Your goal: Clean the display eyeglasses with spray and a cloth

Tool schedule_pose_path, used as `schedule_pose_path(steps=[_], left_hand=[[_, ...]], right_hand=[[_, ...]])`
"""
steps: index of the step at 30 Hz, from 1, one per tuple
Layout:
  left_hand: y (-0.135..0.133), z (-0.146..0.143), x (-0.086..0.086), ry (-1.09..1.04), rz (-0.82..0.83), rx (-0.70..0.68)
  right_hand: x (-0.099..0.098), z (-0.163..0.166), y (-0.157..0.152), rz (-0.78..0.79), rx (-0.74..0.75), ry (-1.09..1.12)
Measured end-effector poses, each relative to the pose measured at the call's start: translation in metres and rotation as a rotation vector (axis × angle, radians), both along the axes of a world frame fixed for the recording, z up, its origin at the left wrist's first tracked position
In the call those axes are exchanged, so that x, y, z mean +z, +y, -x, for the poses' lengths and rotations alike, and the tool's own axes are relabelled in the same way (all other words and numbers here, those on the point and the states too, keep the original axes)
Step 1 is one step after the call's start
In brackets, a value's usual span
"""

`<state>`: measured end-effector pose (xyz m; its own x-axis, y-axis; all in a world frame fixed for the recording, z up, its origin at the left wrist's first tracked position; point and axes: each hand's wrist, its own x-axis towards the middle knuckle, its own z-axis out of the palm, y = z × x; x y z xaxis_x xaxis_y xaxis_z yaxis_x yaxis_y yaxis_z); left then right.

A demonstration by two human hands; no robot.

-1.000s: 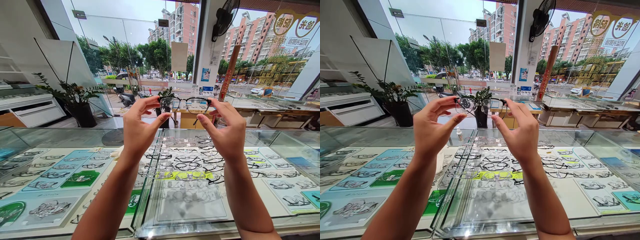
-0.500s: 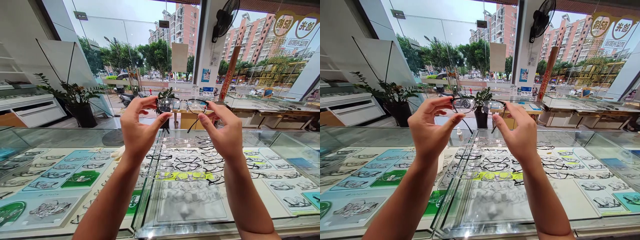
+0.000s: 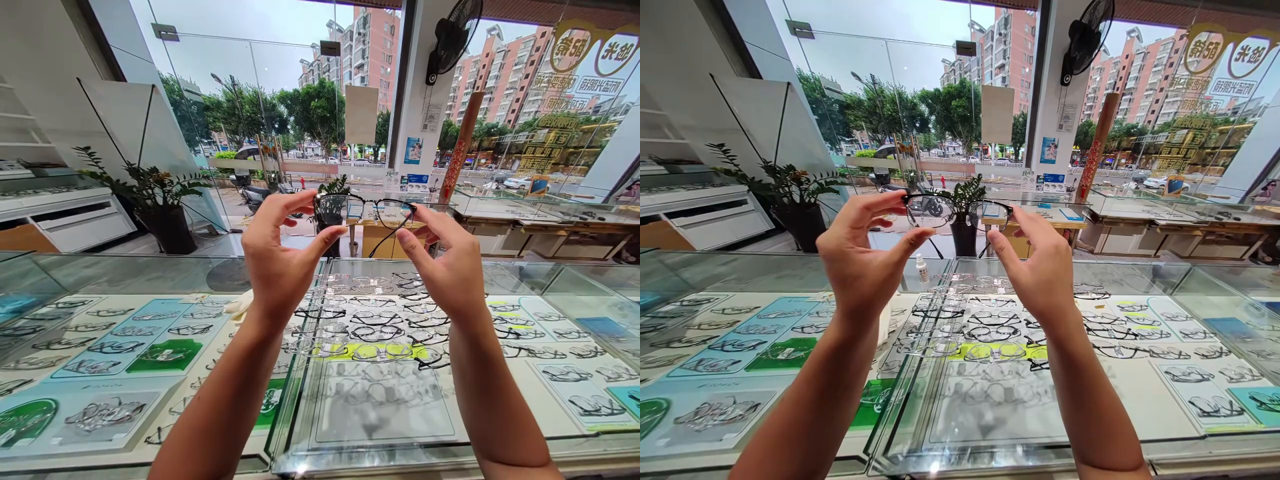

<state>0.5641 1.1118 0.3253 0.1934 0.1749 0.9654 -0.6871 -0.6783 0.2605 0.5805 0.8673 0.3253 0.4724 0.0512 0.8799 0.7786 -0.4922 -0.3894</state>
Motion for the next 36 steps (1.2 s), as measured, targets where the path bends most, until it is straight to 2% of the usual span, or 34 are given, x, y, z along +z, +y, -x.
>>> schedule_pose_path(steps=[26,36], left_hand=[[0.0043,-0.0061,-0.0013,0.093,0.061,-0.111],[0.0022,-0.0026,0.0002,0.010,0.030,-0.024]], right_hand=[[-0.0004,0.0003,0.0021,-0.089,0.016,-0.134],[-0.0019,-0.0030,0.0025,-0.048,0.042,0.046]])
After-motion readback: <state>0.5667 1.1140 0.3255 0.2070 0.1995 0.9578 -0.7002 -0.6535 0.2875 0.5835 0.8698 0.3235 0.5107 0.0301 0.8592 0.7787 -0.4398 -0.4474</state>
